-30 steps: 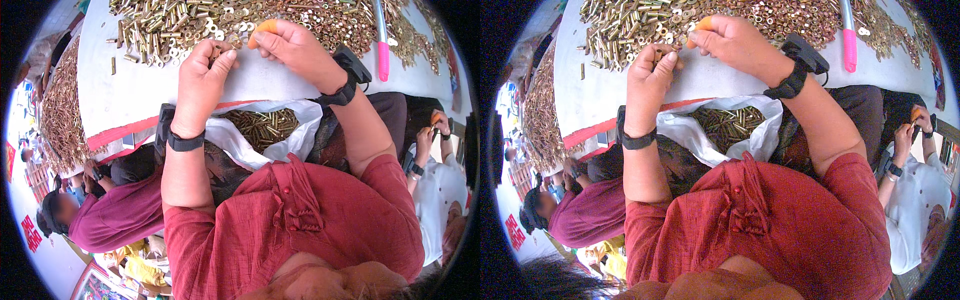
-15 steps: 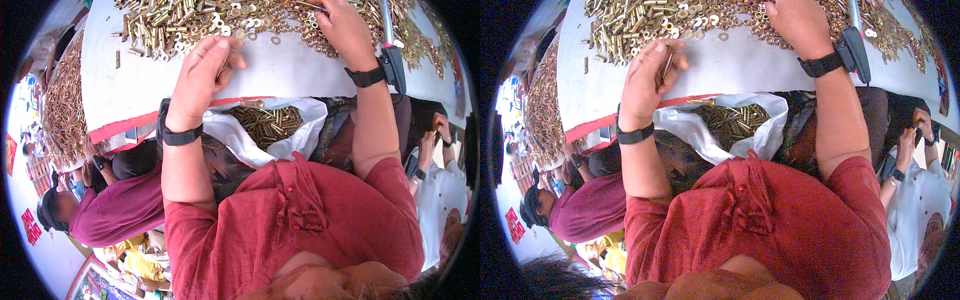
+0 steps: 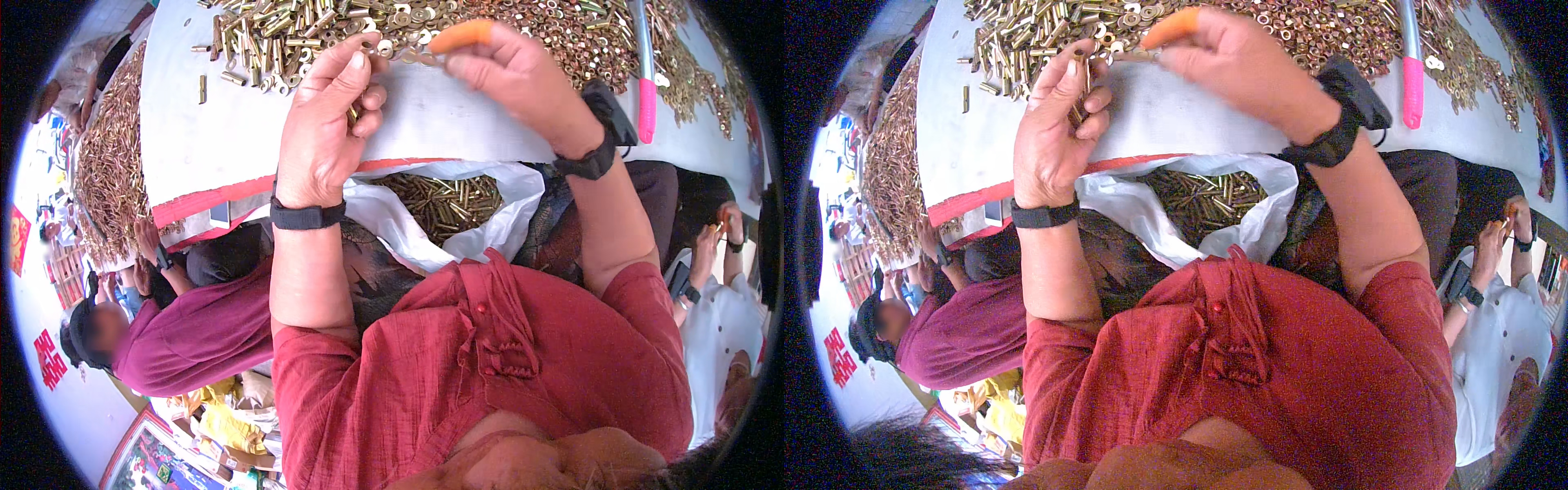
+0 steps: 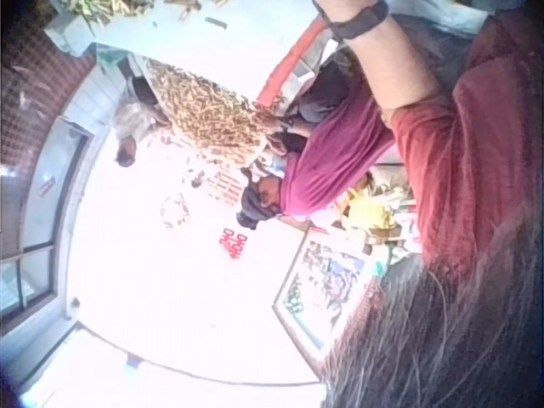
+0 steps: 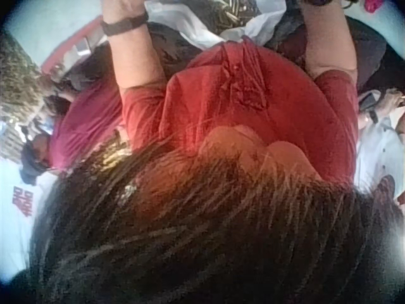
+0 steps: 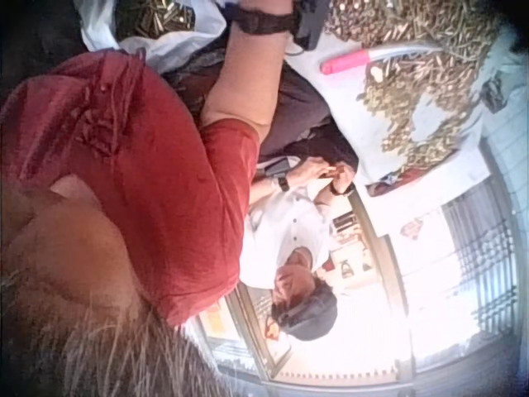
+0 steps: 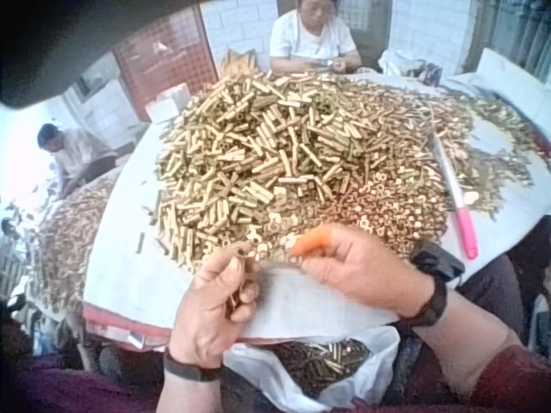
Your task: Manual assembly of small brass sleeves with metal washers and pins.
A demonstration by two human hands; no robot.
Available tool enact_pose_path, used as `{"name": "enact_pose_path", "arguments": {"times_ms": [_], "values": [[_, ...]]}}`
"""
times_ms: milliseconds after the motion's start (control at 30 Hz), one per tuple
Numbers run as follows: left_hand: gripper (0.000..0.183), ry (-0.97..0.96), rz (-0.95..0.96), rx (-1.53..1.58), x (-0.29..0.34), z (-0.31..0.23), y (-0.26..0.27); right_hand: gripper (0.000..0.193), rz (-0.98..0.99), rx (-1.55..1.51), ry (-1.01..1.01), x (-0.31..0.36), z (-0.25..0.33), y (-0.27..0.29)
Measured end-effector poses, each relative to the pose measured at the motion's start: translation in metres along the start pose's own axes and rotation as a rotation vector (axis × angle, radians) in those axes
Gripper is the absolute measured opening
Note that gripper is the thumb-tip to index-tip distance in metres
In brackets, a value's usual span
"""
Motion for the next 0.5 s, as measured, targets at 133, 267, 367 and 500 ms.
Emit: {"name": "enact_pose_path", "arguments": {"times_ms": [133, 267, 367, 500], "values": [[0.03, -0.066, -0.017, 0.058, 0.002, -0.003, 0.005, 0.023, 0.121, -0.164, -0.131, 0.004, -0.005, -0.032], [0.03, -0.054, -0.108, 0.033, 0.004, -0.005, 0.007, 0.025, 0.2, -0.243, -0.188, 0.005, -0.01, -0.047], [0.032, -0.096, -0.06, 0.057, 0.005, -0.013, 0.003, 0.026, 0.219, -0.261, -0.175, 0.008, -0.007, -0.053], [0.031, -0.105, -0.021, 0.071, 0.005, -0.014, 0.0, 0.024, 0.174, -0.261, -0.182, 0.006, -0.007, -0.053]]}}
Point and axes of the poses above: each hand's wrist, its own x-axis away from the middle knuckle, its own y-axis out of the back of the hand, z = x × y, the point moved 10 cm from there along -x, towards the middle knuckle, and after that the axes turned 6 degrees about -y, right-handed, at the moved point
